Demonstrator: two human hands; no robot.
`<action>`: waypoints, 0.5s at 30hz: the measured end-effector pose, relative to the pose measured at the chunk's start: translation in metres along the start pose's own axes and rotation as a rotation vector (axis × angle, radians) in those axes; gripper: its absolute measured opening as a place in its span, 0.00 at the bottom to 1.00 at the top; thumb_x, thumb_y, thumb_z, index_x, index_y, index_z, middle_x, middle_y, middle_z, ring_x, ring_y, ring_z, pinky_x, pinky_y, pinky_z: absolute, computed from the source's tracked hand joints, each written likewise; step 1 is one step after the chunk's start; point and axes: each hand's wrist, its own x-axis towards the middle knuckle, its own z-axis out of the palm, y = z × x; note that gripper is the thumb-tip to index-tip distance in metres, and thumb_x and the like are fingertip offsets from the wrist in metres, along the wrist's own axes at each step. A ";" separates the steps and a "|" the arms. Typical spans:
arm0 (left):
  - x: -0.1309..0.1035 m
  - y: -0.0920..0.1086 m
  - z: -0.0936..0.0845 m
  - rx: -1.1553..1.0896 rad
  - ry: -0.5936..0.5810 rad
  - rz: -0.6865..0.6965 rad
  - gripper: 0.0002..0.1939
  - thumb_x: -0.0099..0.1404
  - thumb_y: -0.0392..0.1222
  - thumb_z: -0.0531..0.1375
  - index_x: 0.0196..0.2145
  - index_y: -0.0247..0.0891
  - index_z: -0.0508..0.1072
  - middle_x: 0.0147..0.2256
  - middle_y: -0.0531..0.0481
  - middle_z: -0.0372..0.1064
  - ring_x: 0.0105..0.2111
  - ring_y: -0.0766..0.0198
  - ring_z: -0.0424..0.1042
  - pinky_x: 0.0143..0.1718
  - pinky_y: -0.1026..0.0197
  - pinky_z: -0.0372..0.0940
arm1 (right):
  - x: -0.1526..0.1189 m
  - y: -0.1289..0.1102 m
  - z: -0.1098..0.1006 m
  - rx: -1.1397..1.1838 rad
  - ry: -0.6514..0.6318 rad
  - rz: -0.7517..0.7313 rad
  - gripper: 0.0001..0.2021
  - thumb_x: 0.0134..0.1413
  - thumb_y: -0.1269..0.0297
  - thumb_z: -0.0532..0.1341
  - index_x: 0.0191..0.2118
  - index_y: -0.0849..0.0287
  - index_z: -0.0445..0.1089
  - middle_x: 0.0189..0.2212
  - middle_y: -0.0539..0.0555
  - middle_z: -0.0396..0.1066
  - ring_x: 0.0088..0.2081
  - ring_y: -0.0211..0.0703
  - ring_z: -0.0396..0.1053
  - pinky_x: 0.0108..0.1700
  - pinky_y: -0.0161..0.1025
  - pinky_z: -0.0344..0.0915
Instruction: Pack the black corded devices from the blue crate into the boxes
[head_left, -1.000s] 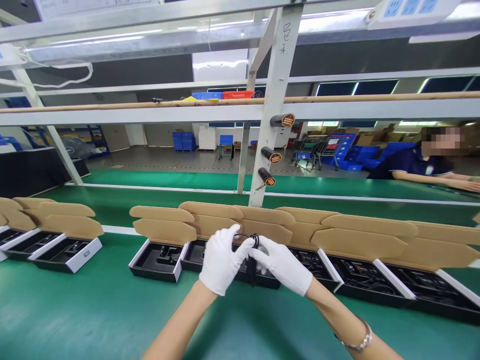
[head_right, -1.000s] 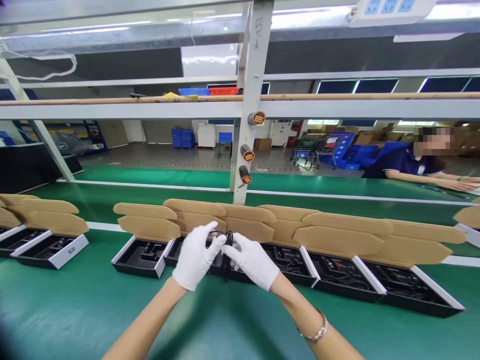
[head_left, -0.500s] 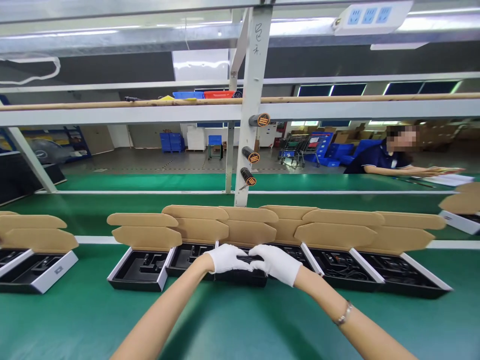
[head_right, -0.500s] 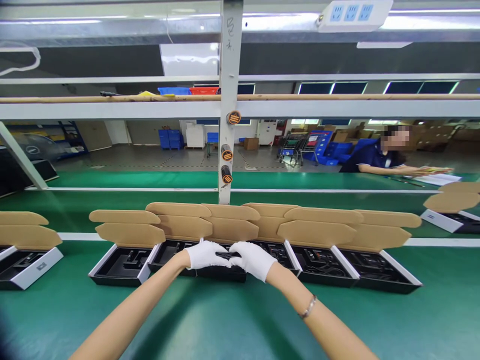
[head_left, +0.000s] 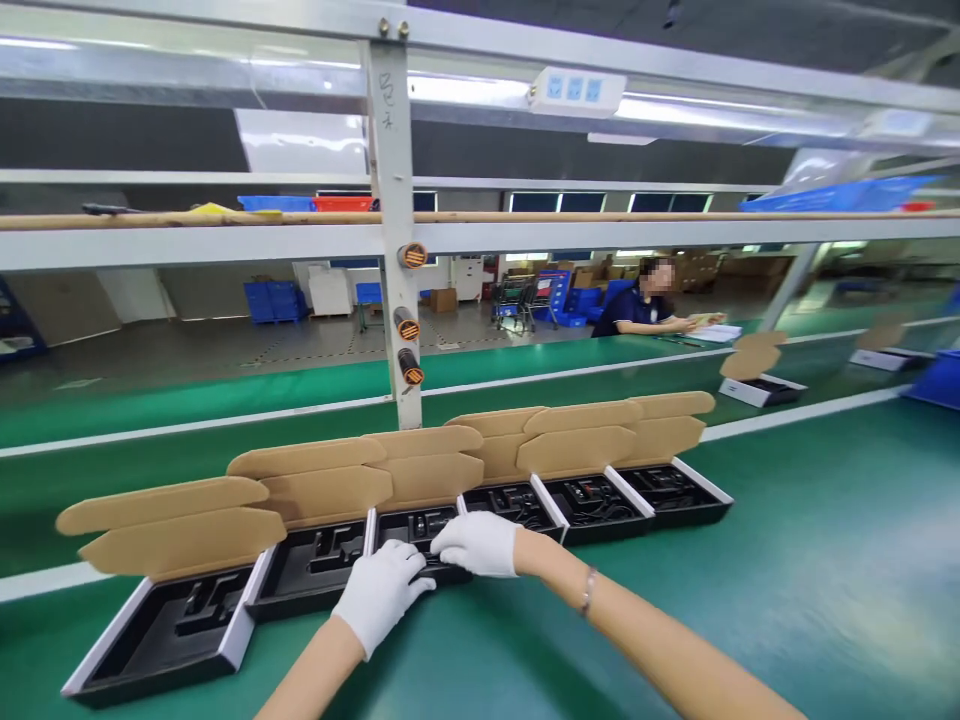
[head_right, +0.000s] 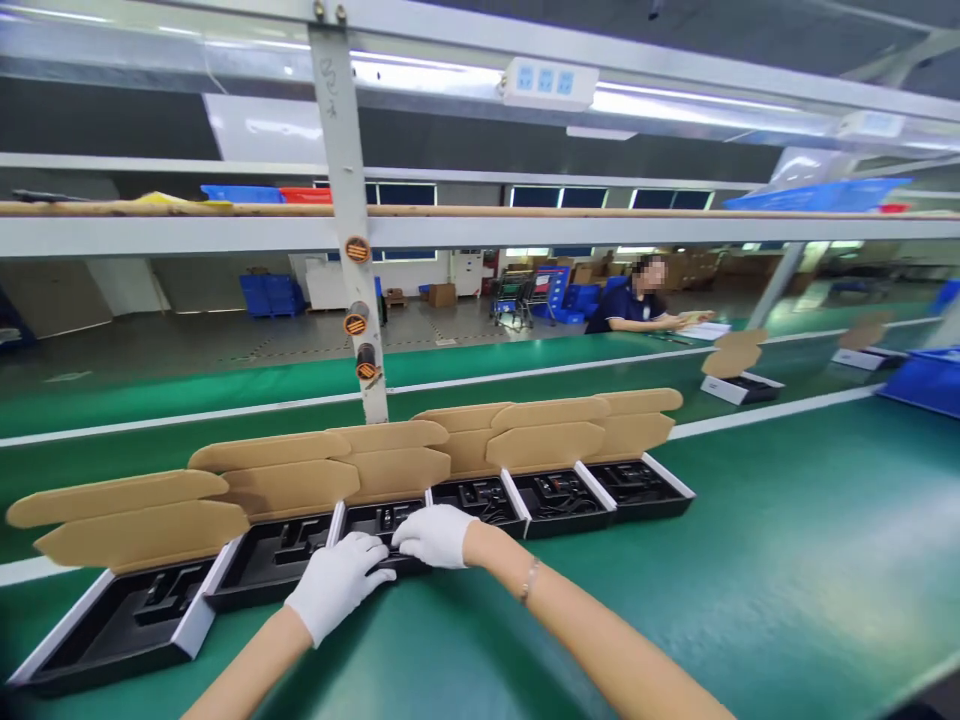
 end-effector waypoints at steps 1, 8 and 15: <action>0.000 -0.001 0.001 0.012 0.004 0.001 0.13 0.69 0.49 0.54 0.40 0.42 0.75 0.44 0.45 0.74 0.44 0.52 0.71 0.38 0.54 0.69 | -0.021 0.016 -0.006 -0.005 0.082 0.069 0.15 0.64 0.64 0.53 0.49 0.50 0.74 0.45 0.51 0.77 0.46 0.46 0.73 0.50 0.40 0.66; 0.001 -0.002 0.002 0.067 0.012 -0.004 0.15 0.70 0.49 0.51 0.41 0.45 0.76 0.47 0.45 0.74 0.47 0.50 0.73 0.37 0.53 0.71 | -0.215 0.169 0.010 -0.107 0.417 0.948 0.24 0.60 0.69 0.50 0.61 0.57 0.64 0.57 0.58 0.68 0.52 0.53 0.71 0.55 0.48 0.66; -0.002 -0.002 0.011 0.108 0.058 -0.030 0.15 0.69 0.52 0.53 0.44 0.49 0.76 0.47 0.50 0.75 0.45 0.54 0.75 0.38 0.57 0.72 | -0.241 0.248 0.069 -0.087 0.378 1.009 0.21 0.63 0.61 0.51 0.58 0.61 0.66 0.58 0.65 0.66 0.56 0.56 0.67 0.55 0.48 0.65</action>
